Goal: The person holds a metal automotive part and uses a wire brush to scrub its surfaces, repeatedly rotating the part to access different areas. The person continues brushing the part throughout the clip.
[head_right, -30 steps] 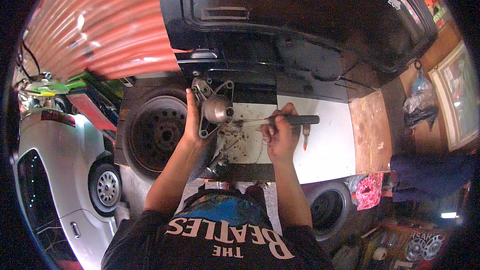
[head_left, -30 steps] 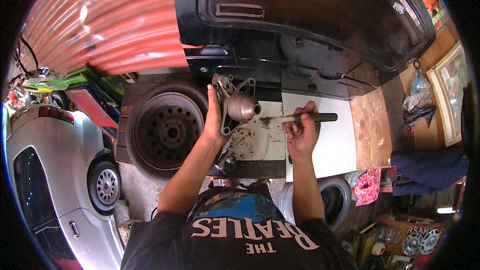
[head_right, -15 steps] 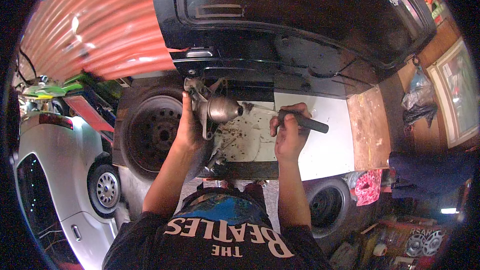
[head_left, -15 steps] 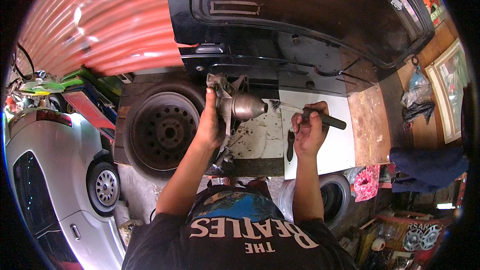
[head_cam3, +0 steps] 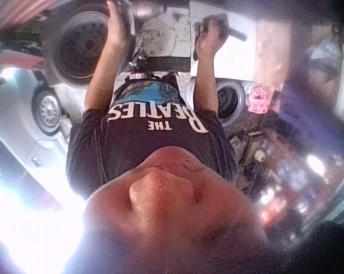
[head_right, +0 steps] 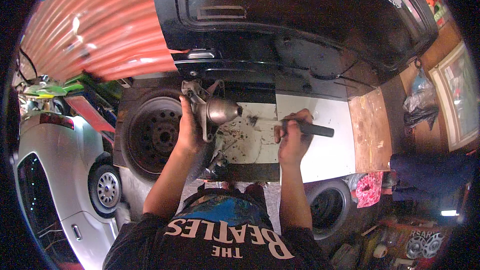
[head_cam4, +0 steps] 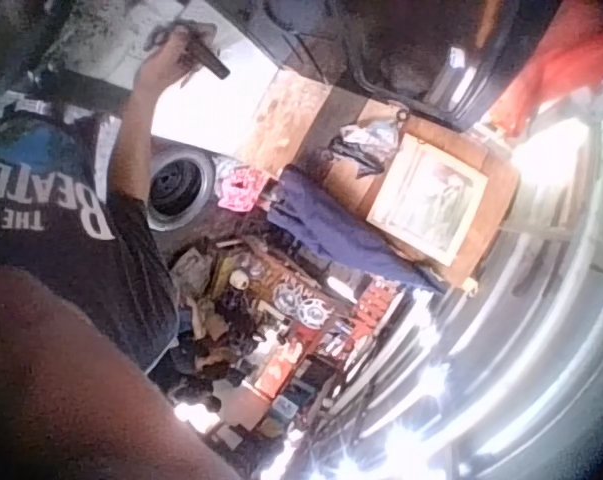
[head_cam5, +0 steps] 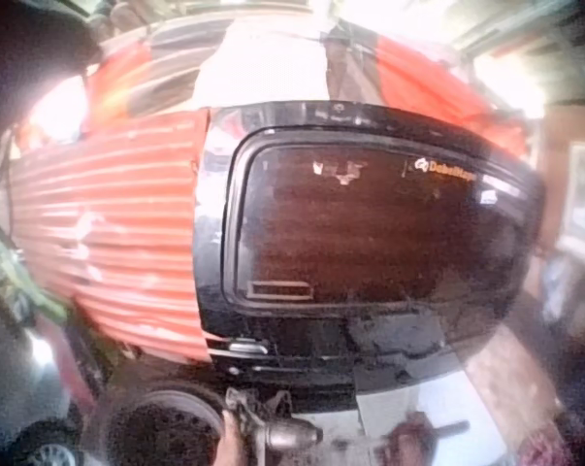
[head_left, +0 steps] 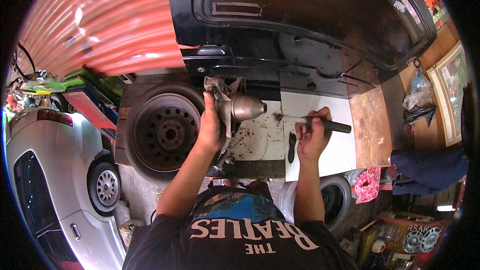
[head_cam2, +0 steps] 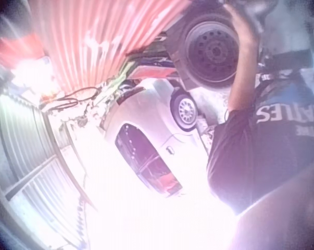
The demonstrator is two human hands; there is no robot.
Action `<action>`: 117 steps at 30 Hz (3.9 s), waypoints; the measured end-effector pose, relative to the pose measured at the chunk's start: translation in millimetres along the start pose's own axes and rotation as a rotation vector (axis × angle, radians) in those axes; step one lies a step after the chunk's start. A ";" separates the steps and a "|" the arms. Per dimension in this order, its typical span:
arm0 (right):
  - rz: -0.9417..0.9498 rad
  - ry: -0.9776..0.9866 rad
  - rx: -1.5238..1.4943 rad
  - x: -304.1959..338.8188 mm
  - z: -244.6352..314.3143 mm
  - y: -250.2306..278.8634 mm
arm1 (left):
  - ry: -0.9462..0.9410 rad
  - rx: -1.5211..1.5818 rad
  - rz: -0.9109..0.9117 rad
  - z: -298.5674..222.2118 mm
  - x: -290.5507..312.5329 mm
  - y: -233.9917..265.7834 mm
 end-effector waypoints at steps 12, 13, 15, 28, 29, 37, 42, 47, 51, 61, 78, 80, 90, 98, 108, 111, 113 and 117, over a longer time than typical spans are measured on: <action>0.363 0.194 0.449 20.7 2.8 -44.4 | -0.059 -0.156 -0.267 -1.5 10.0 14.7; 0.349 0.210 0.452 19.0 2.4 -38.4 | -0.088 -0.165 -0.266 -4.7 11.2 13.1; 0.322 0.242 0.458 15.0 2.8 -29.9 | -0.073 -0.209 -0.318 -10.5 14.8 12.3; 0.212 0.027 0.067 -4.1 -7.2 -50.9 | 0.098 0.060 -0.192 1.6 12.1 -0.7; 0.318 0.006 0.107 -2.3 -16.0 -50.0 | 0.128 0.079 -0.168 3.0 11.8 -3.7; 0.372 -0.016 0.167 6.1 -13.4 -72.2 | 0.278 0.144 -0.035 19.7 6.9 -13.2; 0.271 0.044 0.277 14.0 -6.2 -50.2 | 0.279 0.147 -0.076 29.3 5.3 -5.7; 0.353 0.125 0.421 23.0 -6.0 -67.0 | 0.177 0.136 -0.131 25.1 1.1 -4.2; 0.312 0.078 0.451 21.4 -4.2 -54.2 | 0.162 0.070 -0.159 26.2 2.5 0.1; 0.285 0.125 0.371 24.1 2.0 -68.0 | 0.134 0.144 -0.147 24.1 -0.2 -1.4; 0.186 0.024 0.373 36.6 2.9 -62.6 | 0.175 0.208 -0.062 41.0 3.1 -7.0; 0.229 0.191 0.536 31.3 3.6 -46.7 | 0.185 0.213 -0.066 38.5 3.0 -7.1; 0.111 0.177 0.283 6.1 8.9 -36.5 | 0.238 0.305 -0.053 34.0 9.2 -7.6; 0.026 0.079 0.209 8.3 -9.1 -29.0 | 0.230 0.292 -0.043 35.3 8.0 -9.7; -0.084 0.108 0.263 6.3 -2.1 -22.5 | 0.265 0.291 -0.096 37.1 12.8 -9.4; 0.051 0.145 0.130 24.3 13.1 -46.7 | 0.265 0.290 -0.074 39.3 11.1 -13.0; 0.067 0.127 0.242 27.5 10.7 -51.6 | 0.247 0.257 -0.086 36.1 12.7 -14.3; -0.038 0.157 0.282 14.7 9.3 -30.9 | 0.280 0.284 -0.159 36.3 20.2 -11.4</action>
Point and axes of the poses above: each hand's wrist, its own x-axis away from the middle knuckle, its own y-axis out of the back of the hand, z = x × y, the point moved 10 cm from there along -x, towards the middle knuckle, and after that the axes turned 9 degrees about y, right-handed, at the moved point
